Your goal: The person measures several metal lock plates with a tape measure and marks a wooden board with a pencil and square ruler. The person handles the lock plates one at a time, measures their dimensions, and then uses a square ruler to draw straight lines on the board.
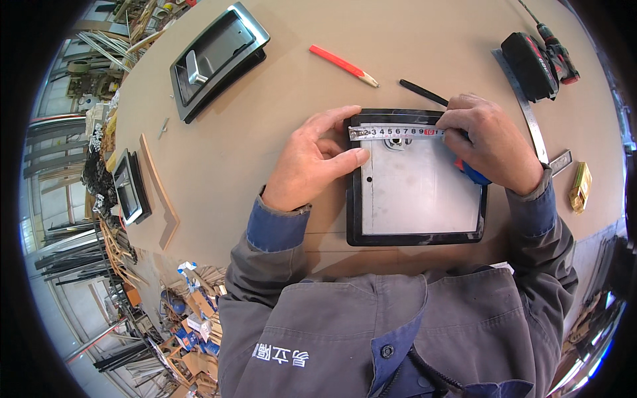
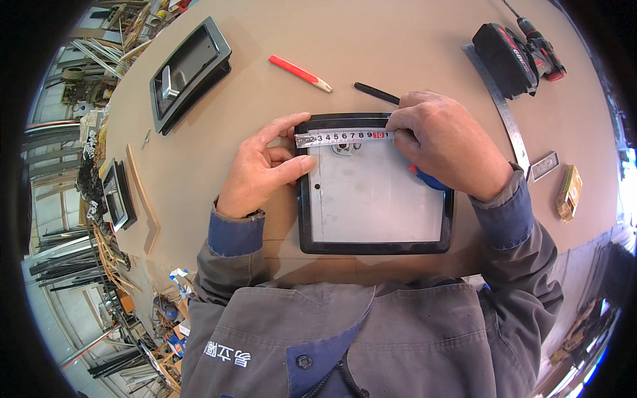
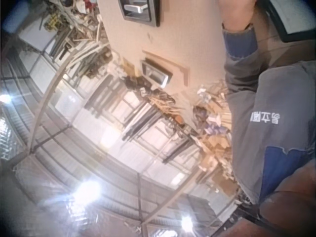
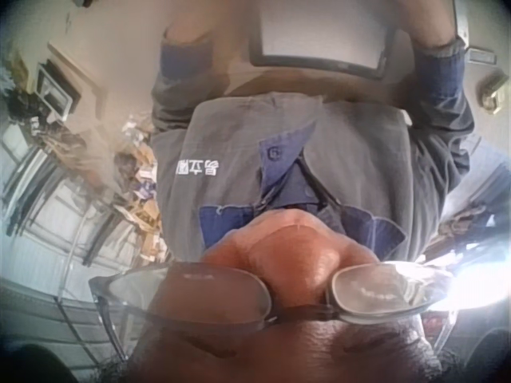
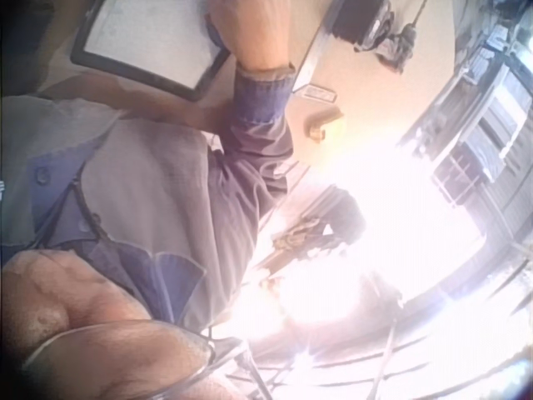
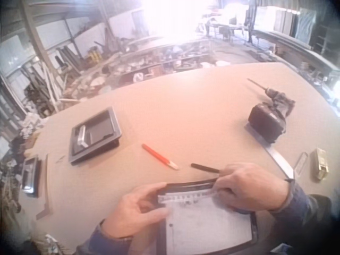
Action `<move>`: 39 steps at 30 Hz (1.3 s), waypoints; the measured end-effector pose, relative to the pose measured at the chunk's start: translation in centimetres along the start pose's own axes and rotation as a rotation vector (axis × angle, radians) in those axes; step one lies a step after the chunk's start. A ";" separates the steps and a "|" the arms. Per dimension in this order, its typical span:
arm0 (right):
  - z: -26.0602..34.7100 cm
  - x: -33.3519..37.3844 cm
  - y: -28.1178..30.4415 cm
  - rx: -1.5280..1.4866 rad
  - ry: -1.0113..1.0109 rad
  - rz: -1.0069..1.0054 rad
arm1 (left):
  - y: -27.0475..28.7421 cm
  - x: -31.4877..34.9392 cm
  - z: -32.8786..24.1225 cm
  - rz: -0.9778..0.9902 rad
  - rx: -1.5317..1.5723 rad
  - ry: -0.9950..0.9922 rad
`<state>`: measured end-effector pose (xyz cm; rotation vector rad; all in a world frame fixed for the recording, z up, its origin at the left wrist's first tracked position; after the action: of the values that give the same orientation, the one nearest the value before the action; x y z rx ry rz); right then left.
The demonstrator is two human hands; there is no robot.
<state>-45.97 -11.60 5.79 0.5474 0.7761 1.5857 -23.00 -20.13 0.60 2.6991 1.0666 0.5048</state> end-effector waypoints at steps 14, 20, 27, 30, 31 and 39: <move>0.1 -0.2 0.0 -0.016 -0.007 -0.002 | 0.1 0.1 0.0 -0.007 0.006 -0.003; 0.2 -0.3 0.1 -0.032 -0.011 0.016 | 0.2 0.1 -0.2 -0.015 -0.008 -0.013; 0.2 -0.4 0.1 -0.061 -0.037 0.024 | 0.2 0.2 -0.2 -0.016 -0.016 -0.016; 0.2 -0.3 0.1 -0.065 -0.027 0.019 | 0.2 0.2 -0.2 -0.015 -0.016 -0.024; 0.3 -0.3 0.1 -0.065 -0.027 0.019 | 0.2 0.2 -0.2 -0.015 -0.017 -0.027; 0.0 -0.2 0.0 -0.056 -0.057 0.031 | 0.1 0.2 -0.1 -0.016 -0.006 -0.017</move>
<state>-45.98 -11.83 5.82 0.5644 0.6814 1.6090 -22.86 -20.10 0.74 2.6826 1.0805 0.4808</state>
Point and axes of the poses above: each hand's wrist, its own x-axis away from the middle knuckle, its own y-axis out of the back of the hand, z = x × y, the point moved 7 cm from there along -x, towards the middle knuckle, and after that the axes turned 10 degrees about -x, right-handed, at the moved point
